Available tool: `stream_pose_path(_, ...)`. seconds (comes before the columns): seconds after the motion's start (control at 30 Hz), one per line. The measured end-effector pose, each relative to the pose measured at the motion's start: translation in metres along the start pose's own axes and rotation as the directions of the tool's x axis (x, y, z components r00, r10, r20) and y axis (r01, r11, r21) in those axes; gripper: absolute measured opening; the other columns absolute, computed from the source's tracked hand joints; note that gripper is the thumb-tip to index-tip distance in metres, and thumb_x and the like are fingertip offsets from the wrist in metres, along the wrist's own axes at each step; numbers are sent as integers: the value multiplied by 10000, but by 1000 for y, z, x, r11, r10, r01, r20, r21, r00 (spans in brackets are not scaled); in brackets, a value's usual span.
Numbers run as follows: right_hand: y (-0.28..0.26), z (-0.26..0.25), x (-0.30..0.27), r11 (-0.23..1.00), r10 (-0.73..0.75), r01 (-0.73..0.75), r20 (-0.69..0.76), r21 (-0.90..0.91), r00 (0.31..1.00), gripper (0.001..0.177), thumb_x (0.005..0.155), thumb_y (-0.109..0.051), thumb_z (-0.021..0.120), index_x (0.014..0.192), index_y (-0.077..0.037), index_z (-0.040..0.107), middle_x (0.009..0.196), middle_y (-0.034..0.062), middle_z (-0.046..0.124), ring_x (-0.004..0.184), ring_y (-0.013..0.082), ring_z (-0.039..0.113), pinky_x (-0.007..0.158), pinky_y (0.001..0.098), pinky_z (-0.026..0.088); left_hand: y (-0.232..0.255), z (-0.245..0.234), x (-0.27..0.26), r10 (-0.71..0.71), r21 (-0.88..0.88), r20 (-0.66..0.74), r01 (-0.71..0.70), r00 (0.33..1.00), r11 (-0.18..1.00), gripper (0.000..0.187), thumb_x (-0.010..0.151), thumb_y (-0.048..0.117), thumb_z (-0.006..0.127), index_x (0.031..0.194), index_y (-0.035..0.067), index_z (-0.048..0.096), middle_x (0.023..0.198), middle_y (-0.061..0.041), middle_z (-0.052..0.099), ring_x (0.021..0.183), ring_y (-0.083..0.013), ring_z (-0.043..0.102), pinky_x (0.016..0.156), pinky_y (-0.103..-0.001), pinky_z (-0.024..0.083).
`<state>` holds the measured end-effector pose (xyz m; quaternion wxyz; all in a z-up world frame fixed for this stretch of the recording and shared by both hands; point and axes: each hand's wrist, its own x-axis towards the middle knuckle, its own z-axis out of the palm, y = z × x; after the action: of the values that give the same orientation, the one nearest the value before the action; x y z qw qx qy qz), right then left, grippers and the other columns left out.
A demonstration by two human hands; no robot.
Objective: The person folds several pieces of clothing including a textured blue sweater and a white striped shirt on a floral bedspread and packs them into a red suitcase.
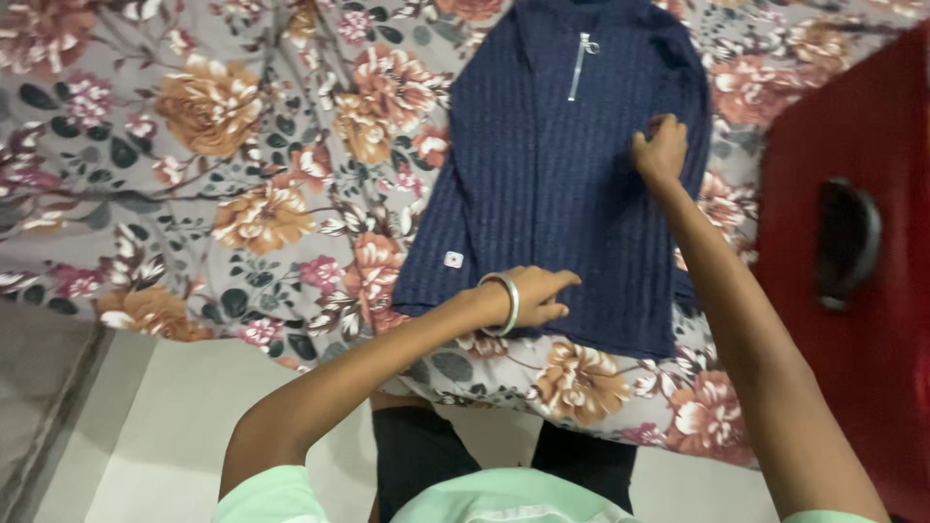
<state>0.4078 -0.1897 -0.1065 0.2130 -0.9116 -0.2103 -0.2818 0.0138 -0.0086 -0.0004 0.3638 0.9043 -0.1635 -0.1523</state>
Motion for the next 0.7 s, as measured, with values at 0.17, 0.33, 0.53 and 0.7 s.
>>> stream_pose_path(0.17,73,-62,-44,952,31,15,147,-305,989,685,598,-336,909,1083,29,591,1020,269,683,927,461,666,733,570,541,15,39,50,50,-52,-4,-50,999,997,576,943,325,639,1453,101,493,1027,-173,761,969,-348,739,869,-454,567)
stream_pose_path(0.33,105,-92,-86,804,417,-594,683,29,599,593,800,-279,833,1202,-53,460,928,188,685,751,276,715,586,423,605,30,116,125,211,-192,-271,-268,939,944,683,873,339,702,1450,55,471,1084,-205,709,910,-373,719,825,-456,573)
stream_pose_path(0.53,107,-125,-107,783,415,-615,656,97,631,298,926,-291,736,872,-2,687,701,95,709,593,207,691,521,362,552,42,179,198,169,-196,-503,-303,848,933,836,865,392,751,1530,54,373,1291,-287,585,1187,-448,613,1005,-473,516)
stream_pose_path(0.7,91,-169,-111,748,508,-583,292,316,810,293,935,-252,699,835,6,601,694,110,673,587,190,695,509,322,536,63,169,222,-75,-221,-516,-48,853,974,1092,768,472,827,1557,48,202,1354,-337,486,1203,-526,537,988,-554,456)
